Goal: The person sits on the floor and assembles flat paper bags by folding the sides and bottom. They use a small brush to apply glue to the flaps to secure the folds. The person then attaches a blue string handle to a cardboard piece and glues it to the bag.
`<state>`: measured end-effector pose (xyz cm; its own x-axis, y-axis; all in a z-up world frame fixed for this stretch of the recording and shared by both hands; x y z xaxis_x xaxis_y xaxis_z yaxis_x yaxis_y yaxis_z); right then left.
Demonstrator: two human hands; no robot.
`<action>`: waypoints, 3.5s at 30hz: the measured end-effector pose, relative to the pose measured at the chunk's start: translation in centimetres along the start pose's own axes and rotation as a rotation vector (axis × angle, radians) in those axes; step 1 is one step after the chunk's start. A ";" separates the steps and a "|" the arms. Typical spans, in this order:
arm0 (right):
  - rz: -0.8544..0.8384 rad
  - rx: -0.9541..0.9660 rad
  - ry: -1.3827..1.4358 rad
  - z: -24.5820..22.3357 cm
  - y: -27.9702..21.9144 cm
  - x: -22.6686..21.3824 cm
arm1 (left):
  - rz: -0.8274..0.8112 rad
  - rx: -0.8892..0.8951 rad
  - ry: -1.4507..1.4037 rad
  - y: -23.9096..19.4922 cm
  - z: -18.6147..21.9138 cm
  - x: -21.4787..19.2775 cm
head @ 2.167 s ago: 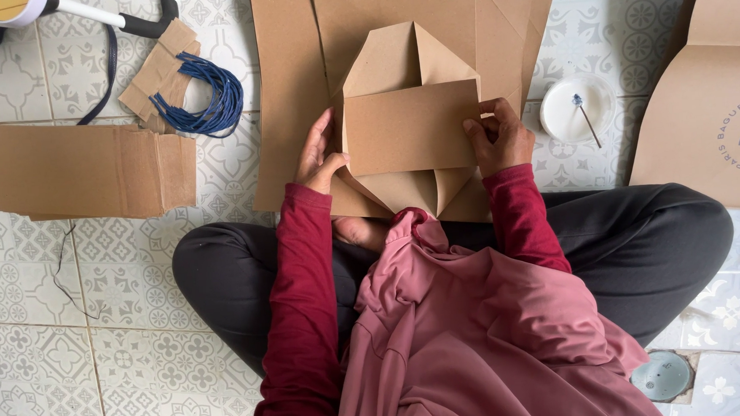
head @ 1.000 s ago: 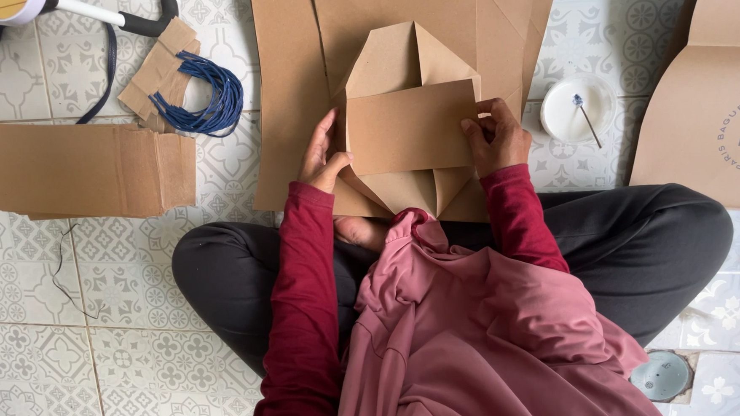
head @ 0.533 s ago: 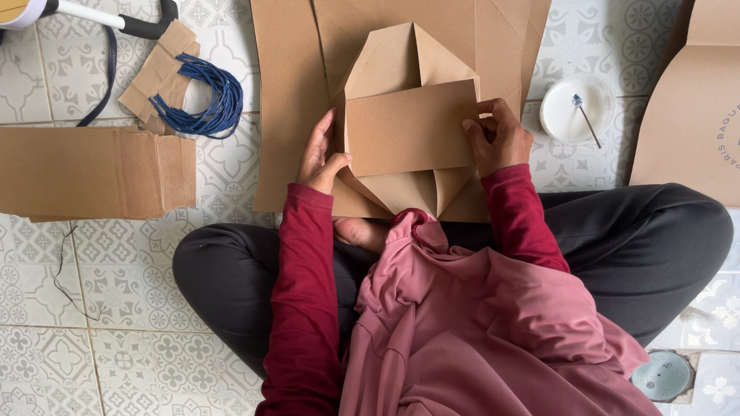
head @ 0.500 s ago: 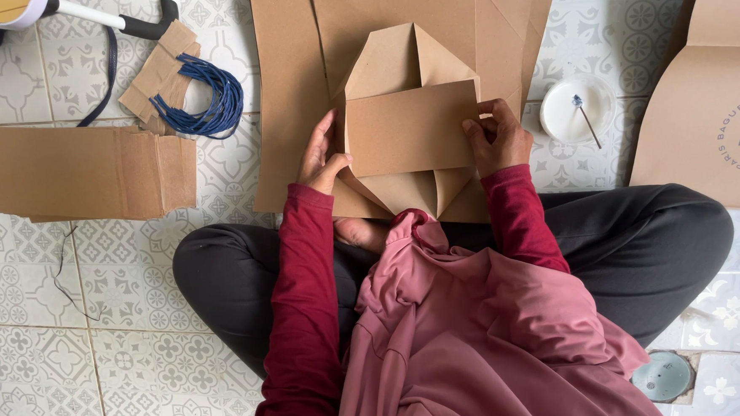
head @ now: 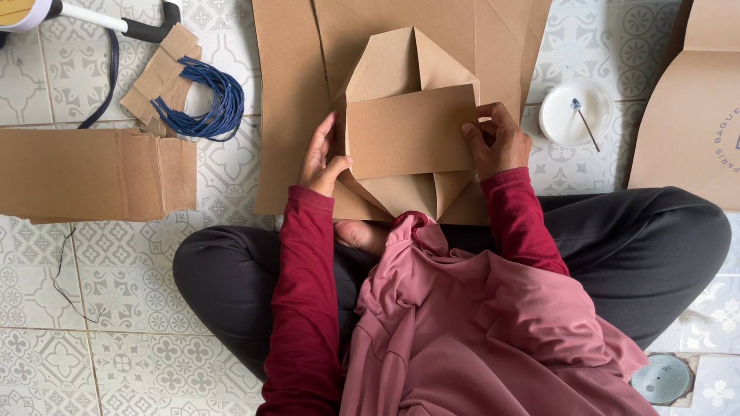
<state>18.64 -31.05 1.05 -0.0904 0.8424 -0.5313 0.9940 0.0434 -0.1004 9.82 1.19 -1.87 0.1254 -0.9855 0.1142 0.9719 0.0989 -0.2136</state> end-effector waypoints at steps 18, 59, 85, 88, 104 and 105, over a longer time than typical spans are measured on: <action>-0.043 -0.044 -0.109 0.1 0.3 1.3 | 0.208 -0.371 1.436 2.1 -1.3 7.3; 0.057 -0.188 0.071 -2.3 -1.9 -0.6 | -0.208 -0.635 1.437 2.0 -0.7 11.6; 0.043 -0.134 0.073 -2.6 -2.1 -0.2 | -0.323 -0.078 1.672 8.7 -8.3 13.5; 0.046 -0.129 0.084 -2.1 -2.0 -0.1 | -0.374 0.012 1.675 5.6 -0.7 13.5; 0.040 -0.151 0.145 -2.2 -1.9 -0.2 | -0.504 0.018 1.603 5.7 -1.1 14.1; 0.042 -0.151 0.154 -2.2 -1.8 -0.1 | -0.504 0.019 1.603 5.9 -1.3 14.1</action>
<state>17.00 -30.05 3.18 -0.0499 0.9169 -0.3961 0.9957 0.0766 0.0520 17.05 -12.29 -2.74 -0.4817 -0.0518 -0.8748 0.8526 -0.2585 -0.4541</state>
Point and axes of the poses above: each hand's wrist, its own y-axis towards the middle knuckle, its own x-axis out of the palm, z = x × y, the point moved 10 cm from there along y, towards the middle knuckle, and after that the axes turned 1 degree about -z, right-handed, at the moved point
